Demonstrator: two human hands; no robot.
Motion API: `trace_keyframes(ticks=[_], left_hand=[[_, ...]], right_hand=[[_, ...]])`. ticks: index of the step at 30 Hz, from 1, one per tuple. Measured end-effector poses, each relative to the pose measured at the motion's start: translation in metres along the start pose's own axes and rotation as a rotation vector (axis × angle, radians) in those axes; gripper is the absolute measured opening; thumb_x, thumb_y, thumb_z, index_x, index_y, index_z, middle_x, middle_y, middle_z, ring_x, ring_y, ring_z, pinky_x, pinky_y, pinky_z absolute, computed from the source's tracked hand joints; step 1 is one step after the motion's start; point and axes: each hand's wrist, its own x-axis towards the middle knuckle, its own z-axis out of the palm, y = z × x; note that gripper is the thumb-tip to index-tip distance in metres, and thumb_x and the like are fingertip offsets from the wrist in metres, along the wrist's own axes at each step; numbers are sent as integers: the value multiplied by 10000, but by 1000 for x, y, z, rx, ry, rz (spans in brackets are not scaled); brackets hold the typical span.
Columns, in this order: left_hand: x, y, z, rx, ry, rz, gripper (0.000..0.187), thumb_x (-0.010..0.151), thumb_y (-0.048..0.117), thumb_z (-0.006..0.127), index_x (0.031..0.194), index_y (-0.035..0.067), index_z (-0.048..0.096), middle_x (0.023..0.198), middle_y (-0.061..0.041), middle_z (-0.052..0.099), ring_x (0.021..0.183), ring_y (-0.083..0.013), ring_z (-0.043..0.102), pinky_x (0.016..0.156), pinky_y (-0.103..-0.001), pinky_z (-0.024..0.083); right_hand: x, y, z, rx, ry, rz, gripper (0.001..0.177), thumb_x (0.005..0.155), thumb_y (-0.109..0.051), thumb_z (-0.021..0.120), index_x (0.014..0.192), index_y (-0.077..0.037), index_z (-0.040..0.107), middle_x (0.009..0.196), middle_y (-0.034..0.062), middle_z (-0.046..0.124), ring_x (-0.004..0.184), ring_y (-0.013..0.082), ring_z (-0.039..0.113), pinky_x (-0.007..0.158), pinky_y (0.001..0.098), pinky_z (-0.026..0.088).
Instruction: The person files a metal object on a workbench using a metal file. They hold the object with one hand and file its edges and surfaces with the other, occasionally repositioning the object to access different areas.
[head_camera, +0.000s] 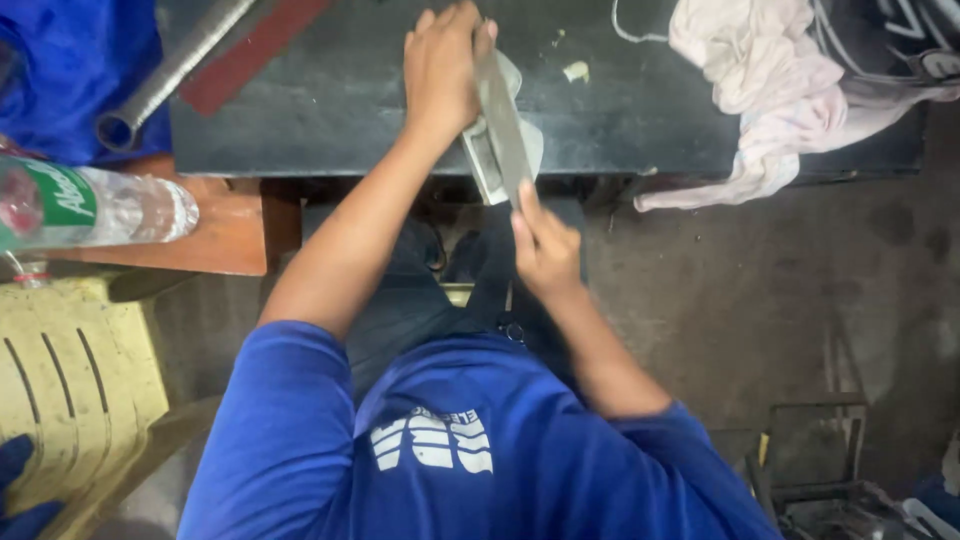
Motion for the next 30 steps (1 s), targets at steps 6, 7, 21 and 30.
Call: trace_keyframes(ticks=[6,7,21,30], left_hand=[[-2,2,2,21,24,-6,232,960,285,560,788,137,513,793,-79,637,798,-367,559,676,-500,415],[5,3,1,18,32,-3,232,960,285,560,788,137,513,793,-79,637,798,-367,559,676,-500,415],[-8,2,-3,-193,120,0,300,940,315,553,698,194,424,712,35,574,746,-237,521,667,-402,351],[4,-7,-2,-55,27,-14,253,955,302,557,770,141,617,802,-73,685,838,-359,576,680,-494,397]], right_hand=[[-57,-15,-8,37,-64,101,371,1036,-104,580,1382,26,551,1330,201,637,983,280,737,802,357,595],[-37,-9,-4,33,-61,94,371,1036,-104,580,1382,26,551,1330,201,637,983,280,737,802,357,595],[17,-21,14,-8,25,-24,376,1040,-60,612,1408,-21,544,1345,135,651,875,210,745,638,315,560],[-10,-28,11,-108,-56,-140,305,1031,-114,617,1318,-12,608,991,112,711,673,217,638,552,330,476]])
